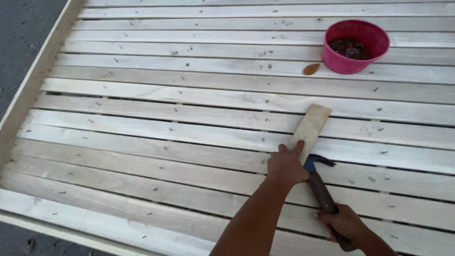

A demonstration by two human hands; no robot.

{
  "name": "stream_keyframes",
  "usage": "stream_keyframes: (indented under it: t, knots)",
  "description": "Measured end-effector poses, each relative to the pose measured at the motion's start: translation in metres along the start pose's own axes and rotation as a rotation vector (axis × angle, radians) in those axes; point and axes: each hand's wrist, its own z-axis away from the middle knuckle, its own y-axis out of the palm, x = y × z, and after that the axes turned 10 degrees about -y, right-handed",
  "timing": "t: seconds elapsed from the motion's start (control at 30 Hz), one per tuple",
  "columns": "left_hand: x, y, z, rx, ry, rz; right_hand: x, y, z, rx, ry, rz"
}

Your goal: The person hammers nails into the slats of a wooden bed frame laid on the ground, holding a small wood block in one hand and a claw hammer in the other, taking nails from a pink bucket placed on the frame.

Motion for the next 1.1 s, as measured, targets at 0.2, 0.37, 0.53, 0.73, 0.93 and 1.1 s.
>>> stream_keyframes:
  t: [0.2,0.37,0.53,0.73,0.93,1.1]
  knots:
    - [0.058,-0.019,0.042,0.021,0.039,-0.008,0.013,0.071,0.018,-0.171,0.053,-0.185]
    - [0.094,-0.032,0.069,0.099,0.025,-0.022,0.020,0.113,0.038,-0.209,0.061,-0.226]
    - [0.130,-0.034,0.091,0.061,0.129,-0.004,0.006,0.144,0.054,-0.182,0.036,-0.240]
    - [0.159,-0.021,0.103,0.073,0.005,-0.013,0.000,0.153,0.061,-0.149,0.002,-0.229]
    - [0.193,0.006,0.118,0.150,-0.061,0.220,-0.011,0.139,0.066,-0.112,0.012,-0.129]
    - [0.200,-0.007,0.125,0.244,-0.044,0.118,-0.044,0.128,0.070,-0.081,0.083,-0.082]
